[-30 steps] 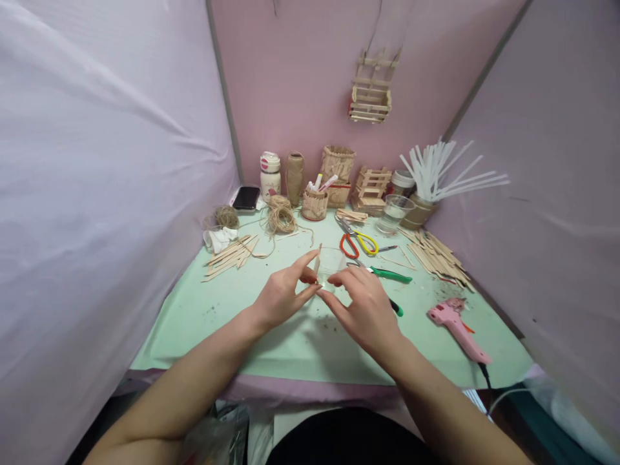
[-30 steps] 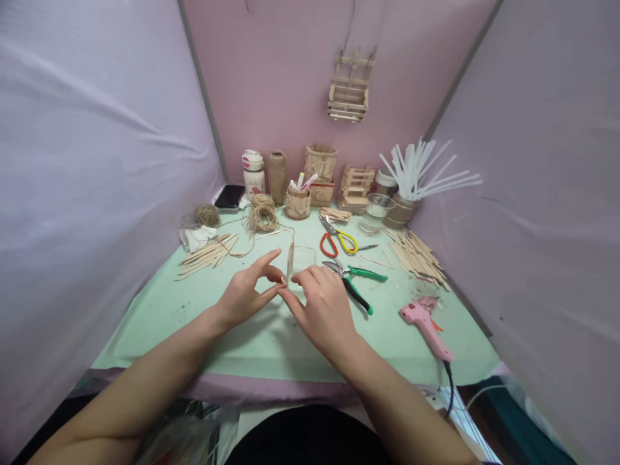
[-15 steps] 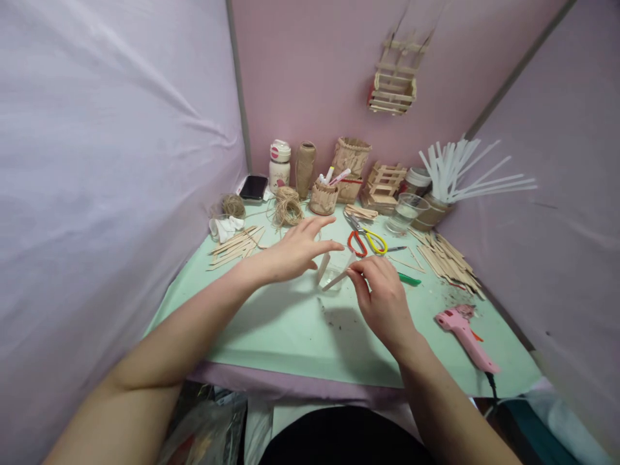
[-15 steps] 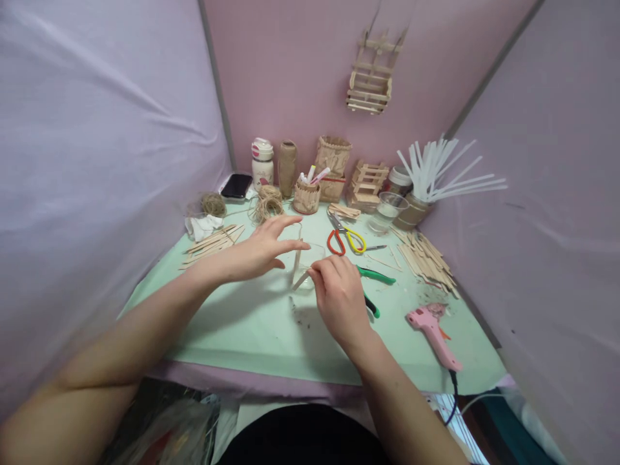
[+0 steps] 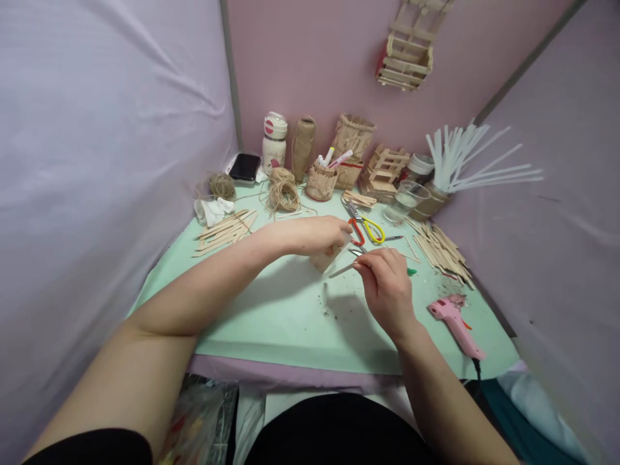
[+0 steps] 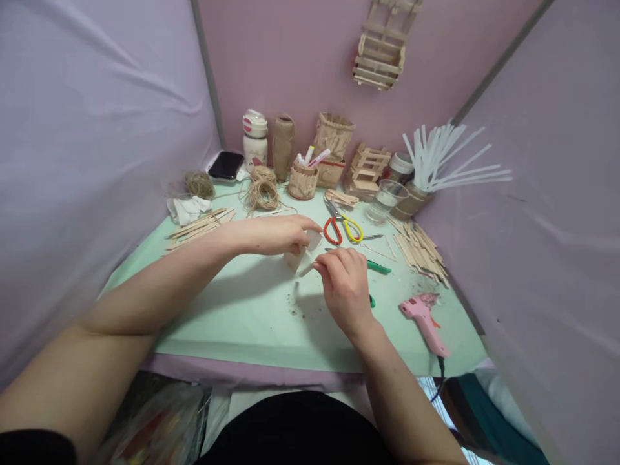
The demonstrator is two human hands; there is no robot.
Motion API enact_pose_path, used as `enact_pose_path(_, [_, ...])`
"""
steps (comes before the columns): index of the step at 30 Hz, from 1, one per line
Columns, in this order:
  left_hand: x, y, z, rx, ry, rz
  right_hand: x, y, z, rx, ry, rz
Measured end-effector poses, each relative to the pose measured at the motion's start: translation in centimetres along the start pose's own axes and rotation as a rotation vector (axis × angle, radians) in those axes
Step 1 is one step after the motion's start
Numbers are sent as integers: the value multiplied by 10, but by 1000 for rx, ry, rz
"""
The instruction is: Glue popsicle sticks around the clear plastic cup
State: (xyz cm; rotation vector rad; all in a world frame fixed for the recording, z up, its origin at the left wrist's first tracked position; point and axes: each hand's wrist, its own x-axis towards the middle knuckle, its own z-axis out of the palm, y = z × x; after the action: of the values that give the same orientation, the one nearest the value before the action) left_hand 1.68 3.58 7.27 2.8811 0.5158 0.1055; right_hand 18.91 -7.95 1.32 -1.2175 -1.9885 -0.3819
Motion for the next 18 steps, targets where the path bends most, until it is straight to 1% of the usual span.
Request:
enact_pose_path(3, [-2,-4,-2,-45,-64,-4,1,4,8,20,6,-20])
enact_pose_path(8, [-2,-9,0,-84,-68,10,2,10,18,24,7,-55])
enact_pose_path(18, [-1,-11,1,-78,-71,24,0,16,27,43,18,-91])
